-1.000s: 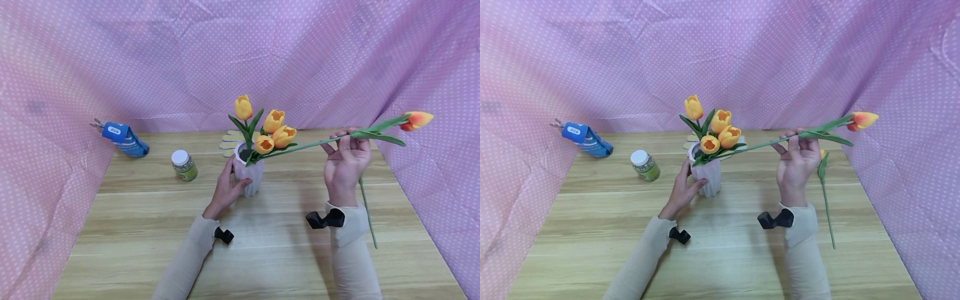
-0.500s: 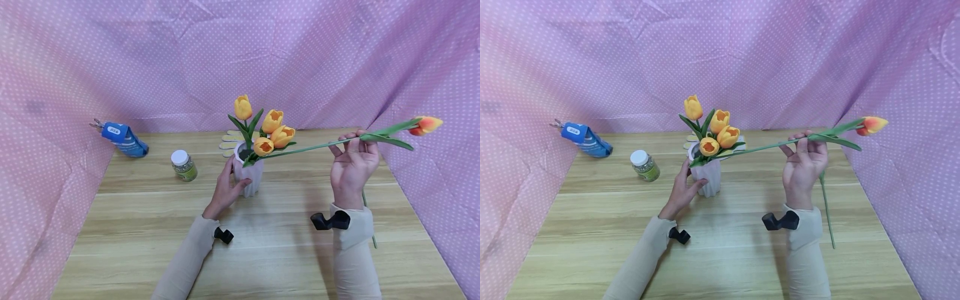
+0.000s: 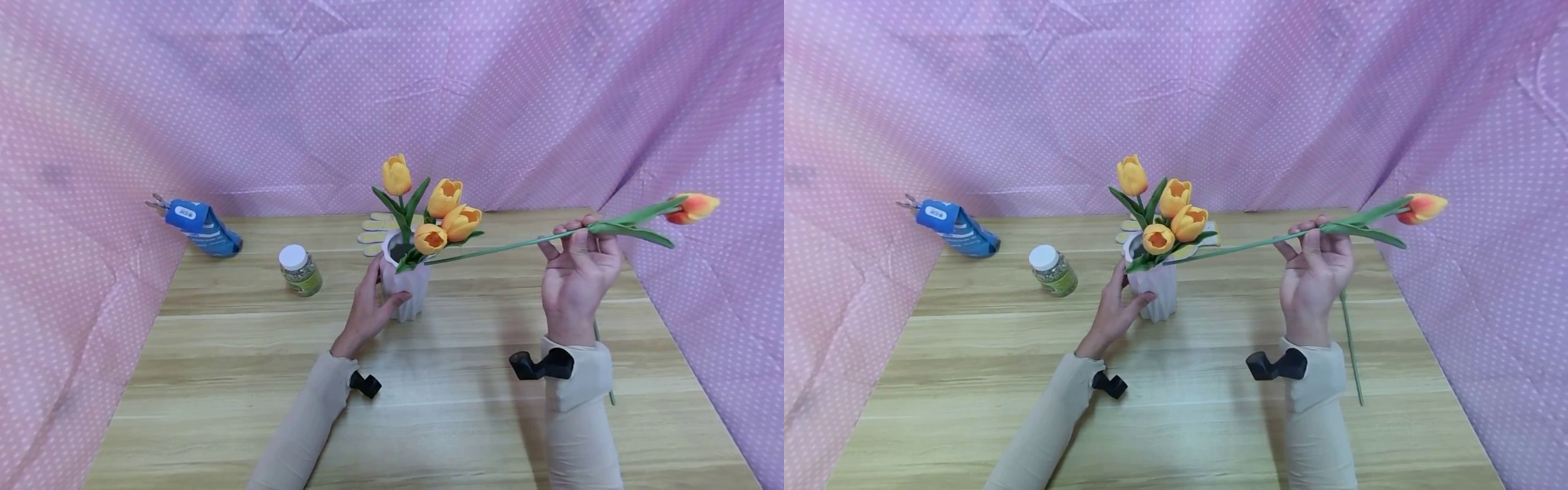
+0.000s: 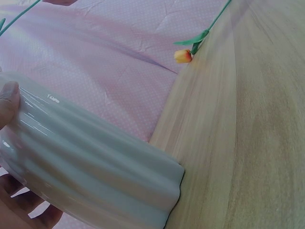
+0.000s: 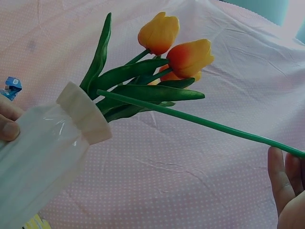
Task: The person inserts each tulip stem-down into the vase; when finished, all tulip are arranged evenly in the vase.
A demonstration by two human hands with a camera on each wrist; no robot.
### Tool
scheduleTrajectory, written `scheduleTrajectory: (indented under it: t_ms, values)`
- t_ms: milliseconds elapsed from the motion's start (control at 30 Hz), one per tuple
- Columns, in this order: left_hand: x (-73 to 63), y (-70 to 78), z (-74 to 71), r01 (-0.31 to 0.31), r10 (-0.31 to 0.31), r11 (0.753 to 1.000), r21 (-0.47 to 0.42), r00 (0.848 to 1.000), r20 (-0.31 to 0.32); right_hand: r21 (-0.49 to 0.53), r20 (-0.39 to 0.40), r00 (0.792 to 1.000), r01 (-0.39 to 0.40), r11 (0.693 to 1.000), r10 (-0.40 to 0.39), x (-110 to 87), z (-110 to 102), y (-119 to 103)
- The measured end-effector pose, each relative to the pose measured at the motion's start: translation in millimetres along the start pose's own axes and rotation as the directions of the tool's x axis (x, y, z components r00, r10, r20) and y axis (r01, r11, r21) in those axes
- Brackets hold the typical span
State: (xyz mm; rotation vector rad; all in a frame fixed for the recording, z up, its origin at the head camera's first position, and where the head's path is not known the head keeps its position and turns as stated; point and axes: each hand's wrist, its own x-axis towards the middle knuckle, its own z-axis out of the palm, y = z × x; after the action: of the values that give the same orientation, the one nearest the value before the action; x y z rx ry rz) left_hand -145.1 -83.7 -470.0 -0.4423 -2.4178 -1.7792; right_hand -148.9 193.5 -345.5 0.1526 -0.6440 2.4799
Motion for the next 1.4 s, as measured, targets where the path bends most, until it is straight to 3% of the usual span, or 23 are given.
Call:
scheduleTrajectory:
  t_ms: [467, 633, 833, 1100, 1400]
  values:
    - [0.1, -0.6, 0.3, -0.007, 0.007, 1.000, -0.009, 1.000, -0.002, -0.028, 0.035, 0.999, -0.037, 0.999, 0.038, -10.2, 6, 18]
    - [0.5, -1.8, 0.6, -0.021, 0.021, 1.000, -0.014, 1.000, 0.008, -0.097, 0.043, 0.999, 0.035, 0.995, -0.031, -13.0, 9, 26]
    - [1.0, 1.2, 0.2, 0.010, -0.010, 1.000, 0.001, 1.000, 0.010, -0.135, 0.091, 0.989, 0.130, 0.982, -0.118, -17.1, 13, 32]
    - [0.6, 0.3, -0.3, 0.022, -0.022, 1.000, 0.010, 1.000, 0.003, -0.211, 0.219, 0.959, 0.226, 0.951, -0.180, -23.9, 19, 43]
    - [1.0, -0.1, -0.5, -0.002, 0.002, 1.000, 0.010, 1.000, 0.000, -0.342, 0.355, 0.905, 0.358, 0.869, -0.234, -34.8, 25, 55]
